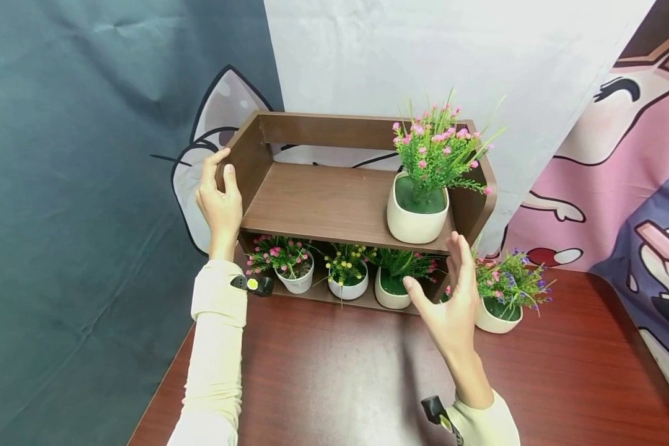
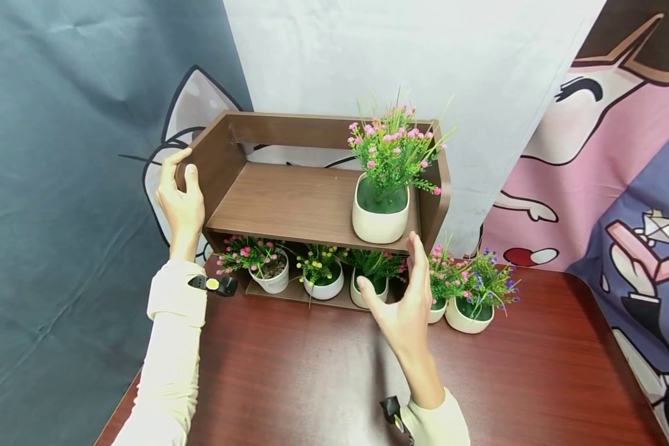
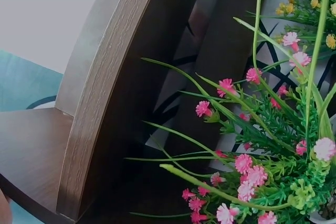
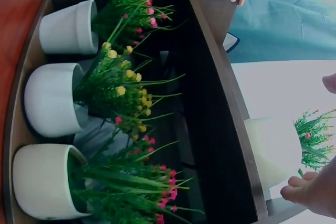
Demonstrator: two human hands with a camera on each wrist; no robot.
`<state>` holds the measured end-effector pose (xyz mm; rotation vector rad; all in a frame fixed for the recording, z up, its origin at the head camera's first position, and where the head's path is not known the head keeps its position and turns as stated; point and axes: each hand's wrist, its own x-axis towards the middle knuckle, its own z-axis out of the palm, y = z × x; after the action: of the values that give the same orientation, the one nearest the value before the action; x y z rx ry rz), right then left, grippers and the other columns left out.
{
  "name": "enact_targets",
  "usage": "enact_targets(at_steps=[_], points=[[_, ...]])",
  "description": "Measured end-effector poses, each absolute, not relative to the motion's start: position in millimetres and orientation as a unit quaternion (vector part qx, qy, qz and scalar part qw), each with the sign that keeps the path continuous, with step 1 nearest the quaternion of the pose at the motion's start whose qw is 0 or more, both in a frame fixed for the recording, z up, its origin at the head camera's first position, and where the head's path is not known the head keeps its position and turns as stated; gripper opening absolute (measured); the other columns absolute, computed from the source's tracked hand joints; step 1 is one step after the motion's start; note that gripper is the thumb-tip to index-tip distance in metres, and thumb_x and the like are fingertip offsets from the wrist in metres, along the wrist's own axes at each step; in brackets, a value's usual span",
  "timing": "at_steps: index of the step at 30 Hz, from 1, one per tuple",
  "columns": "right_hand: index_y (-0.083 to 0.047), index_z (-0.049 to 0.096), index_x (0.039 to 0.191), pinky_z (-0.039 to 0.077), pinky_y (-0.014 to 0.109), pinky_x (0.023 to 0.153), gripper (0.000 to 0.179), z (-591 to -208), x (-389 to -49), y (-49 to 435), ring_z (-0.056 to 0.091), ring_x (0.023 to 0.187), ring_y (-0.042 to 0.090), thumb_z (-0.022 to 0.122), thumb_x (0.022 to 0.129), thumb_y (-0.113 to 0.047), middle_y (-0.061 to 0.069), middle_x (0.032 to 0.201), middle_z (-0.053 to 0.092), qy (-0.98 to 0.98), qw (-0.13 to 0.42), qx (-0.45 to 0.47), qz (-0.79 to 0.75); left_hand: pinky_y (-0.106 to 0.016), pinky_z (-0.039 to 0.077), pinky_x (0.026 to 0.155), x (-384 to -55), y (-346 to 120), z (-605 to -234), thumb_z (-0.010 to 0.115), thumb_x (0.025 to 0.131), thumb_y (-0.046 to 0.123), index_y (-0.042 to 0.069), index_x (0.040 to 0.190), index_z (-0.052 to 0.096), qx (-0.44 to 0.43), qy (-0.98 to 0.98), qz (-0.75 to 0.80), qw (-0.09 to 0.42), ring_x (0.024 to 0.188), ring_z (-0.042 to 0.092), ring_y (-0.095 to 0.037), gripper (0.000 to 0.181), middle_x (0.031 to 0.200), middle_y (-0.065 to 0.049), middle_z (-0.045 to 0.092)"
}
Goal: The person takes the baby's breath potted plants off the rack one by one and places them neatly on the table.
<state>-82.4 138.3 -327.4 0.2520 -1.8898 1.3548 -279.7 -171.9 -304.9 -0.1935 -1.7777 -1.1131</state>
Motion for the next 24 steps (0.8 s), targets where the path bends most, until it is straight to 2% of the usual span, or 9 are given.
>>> enact_targets(at_steps=[4, 7, 9, 12, 15, 21, 24], points=[[-0.004, 0.023, 0.134, 0.024, 0.035, 0.095, 0.088, -334.2, -97.1, 139.3, 0.030, 0.120, 0.024, 0.073, 0.063, -0.006, 0.002, 0.135, 0.029, -0.756, 0.389, 0.071, 0.522, -0.029, 0.035, 0.078, -278.3, -172.0, -305.0, 0.051, 0.084, 0.021, 0.021, 0.105, 0.060, -0.074, -0.735, -0.458, 0.495, 0.092, 0.052, -0.007, 0.023, 0.108, 0.015, 0.057], [-0.008, 0.020, 0.136, 0.024, 0.033, 0.096, 0.091, -338.7, -108.6, 140.5, 0.028, 0.122, 0.020, 0.074, 0.063, -0.015, 0.000, 0.137, 0.026, -0.769, 0.396, 0.047, 0.499, -0.030, 0.036, 0.077, -276.7, -171.8, -304.3, 0.050, 0.085, 0.022, 0.021, 0.105, 0.060, -0.080, -0.735, -0.456, 0.496, 0.093, 0.052, -0.007, 0.023, 0.108, 0.015, 0.057], [-0.008, 0.018, 0.136, 0.024, 0.033, 0.096, 0.093, -337.6, -114.4, 139.6, 0.025, 0.123, 0.017, 0.074, 0.063, -0.021, 0.001, 0.138, 0.024, -0.781, 0.403, 0.031, 0.476, -0.031, 0.036, 0.078, -275.5, -171.1, -304.0, 0.051, 0.085, 0.023, 0.021, 0.106, 0.060, -0.084, -0.735, -0.454, 0.497, 0.096, 0.051, -0.007, 0.023, 0.108, 0.014, 0.057], [-0.007, 0.018, 0.136, 0.022, 0.031, 0.097, 0.095, -333.7, -125.0, 138.4, 0.024, 0.124, 0.013, 0.074, 0.062, -0.029, 0.005, 0.138, 0.024, -0.795, 0.410, 0.005, 0.448, -0.032, 0.037, 0.076, -275.1, -170.0, -304.4, 0.050, 0.085, 0.022, 0.020, 0.105, 0.060, -0.079, -0.737, -0.453, 0.496, 0.093, 0.053, -0.009, 0.023, 0.108, 0.014, 0.057], [-0.004, 0.018, 0.135, 0.021, 0.030, 0.097, 0.096, -328.2, -138.0, 138.1, 0.025, 0.123, 0.014, 0.073, 0.062, -0.034, 0.011, 0.137, 0.024, -0.805, 0.411, -0.016, 0.427, -0.031, 0.036, 0.073, -275.1, -168.5, -302.3, 0.050, 0.085, 0.020, 0.018, 0.105, 0.060, -0.070, -0.738, -0.454, 0.495, 0.084, 0.053, -0.014, 0.022, 0.108, 0.013, 0.057], [-0.005, 0.020, 0.133, 0.026, 0.034, 0.094, 0.099, -321.9, -158.6, 136.8, 0.030, 0.119, 0.016, 0.068, 0.060, -0.050, 0.011, 0.134, 0.027, -0.828, 0.369, -0.086, 0.414, -0.030, 0.035, 0.077, -258.5, -159.3, -286.6, 0.048, 0.085, 0.010, 0.009, 0.104, 0.059, -0.069, -0.729, -0.463, 0.499, 0.089, 0.053, -0.014, 0.023, 0.107, 0.005, 0.059], [-0.007, 0.023, 0.131, 0.029, 0.038, 0.090, 0.096, -322.2, -163.7, 137.8, 0.035, 0.114, 0.022, 0.068, 0.059, -0.050, 0.011, 0.129, 0.033, -0.835, 0.354, -0.107, 0.408, -0.030, 0.035, 0.075, -260.8, -160.8, -290.7, 0.048, 0.085, 0.012, 0.011, 0.105, 0.060, -0.076, -0.732, -0.458, 0.499, 0.086, 0.053, -0.016, 0.023, 0.108, 0.006, 0.058]])
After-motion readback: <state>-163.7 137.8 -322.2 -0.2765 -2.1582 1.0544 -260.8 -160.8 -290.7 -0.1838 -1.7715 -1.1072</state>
